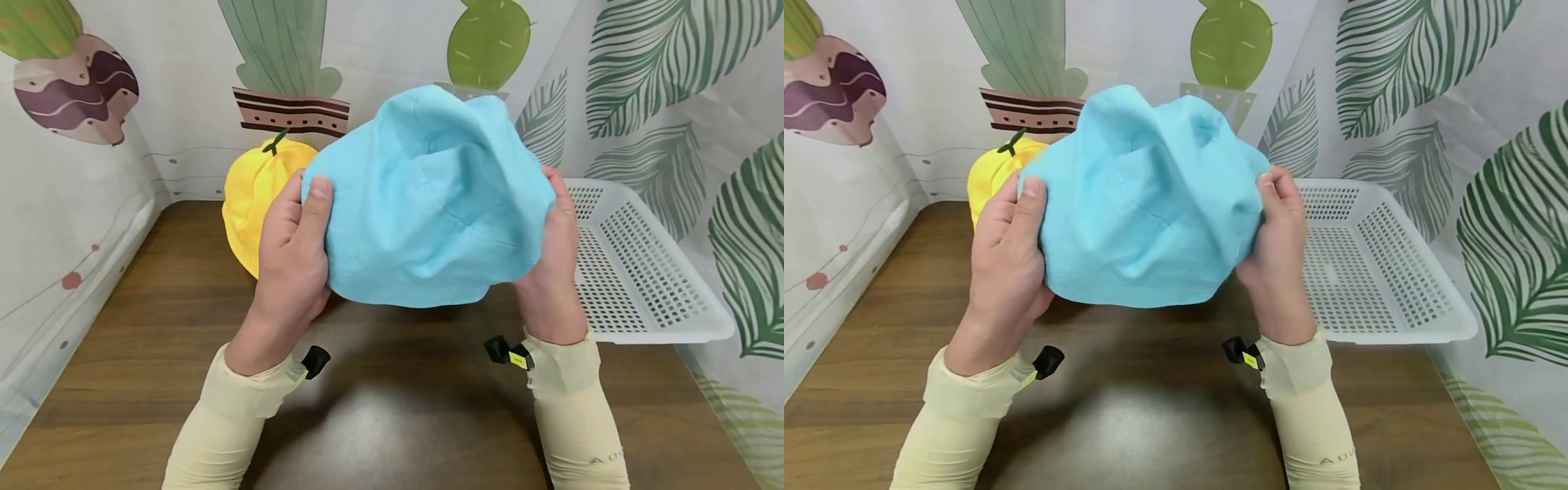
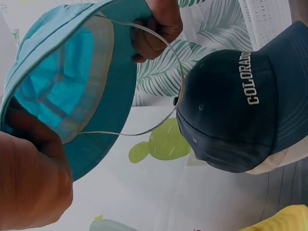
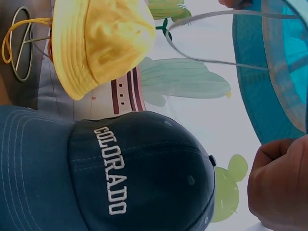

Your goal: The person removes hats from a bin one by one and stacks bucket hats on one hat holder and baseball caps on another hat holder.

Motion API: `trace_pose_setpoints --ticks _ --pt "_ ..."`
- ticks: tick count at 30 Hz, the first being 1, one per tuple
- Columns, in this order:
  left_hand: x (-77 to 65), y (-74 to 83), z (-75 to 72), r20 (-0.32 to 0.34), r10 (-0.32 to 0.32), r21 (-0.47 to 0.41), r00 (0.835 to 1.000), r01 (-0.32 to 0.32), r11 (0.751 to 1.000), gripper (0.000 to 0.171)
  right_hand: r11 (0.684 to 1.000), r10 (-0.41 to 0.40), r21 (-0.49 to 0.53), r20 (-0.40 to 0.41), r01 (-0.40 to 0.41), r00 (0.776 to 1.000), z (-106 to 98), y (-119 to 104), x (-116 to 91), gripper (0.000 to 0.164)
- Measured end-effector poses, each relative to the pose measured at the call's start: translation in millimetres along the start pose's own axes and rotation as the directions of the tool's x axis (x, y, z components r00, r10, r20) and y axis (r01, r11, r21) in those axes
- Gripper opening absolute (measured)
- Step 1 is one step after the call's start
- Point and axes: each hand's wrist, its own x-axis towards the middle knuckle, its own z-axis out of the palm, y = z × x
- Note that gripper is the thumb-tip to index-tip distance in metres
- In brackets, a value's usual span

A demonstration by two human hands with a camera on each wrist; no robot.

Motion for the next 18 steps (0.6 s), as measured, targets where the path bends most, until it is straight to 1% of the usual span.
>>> trace_pose_setpoints --ticks 3,7,9,14,18 --pt "2.8 1.7 -4.2 -0.028 0.037 0.014 0.999 -0.037 0.999 0.026 1.0 0.012 -0.017 0.004 -0.012 1.0 5.1 5.2 -0.2 0.022" --pt "6.8 4.7 -11.1 -0.05 0.075 0.007 0.996 -0.074 0.997 0.028 0.999 0.035 -0.014 0.031 -0.034 0.999 12.5 13.1 -1.7 0.021" --pt "8.9 5.6 -15.3 -0.063 0.092 0.008 0.994 -0.091 0.996 0.029 0.999 0.044 -0.029 0.042 -0.042 0.998 16.3 16.6 -3.0 0.022" --pt "13.0 5.8 -27.5 -0.103 0.115 0.036 0.988 -0.112 0.993 0.029 0.997 0.062 -0.051 0.044 -0.06 0.997 25.1 25.2 -5.5 0.024" --pt "16.8 5.6 -36.0 -0.148 0.133 0.019 0.98 -0.131 0.991 0.028 0.993 0.074 -0.1 0.043 -0.069 0.996 32.7 33.6 -7.8 0.024"
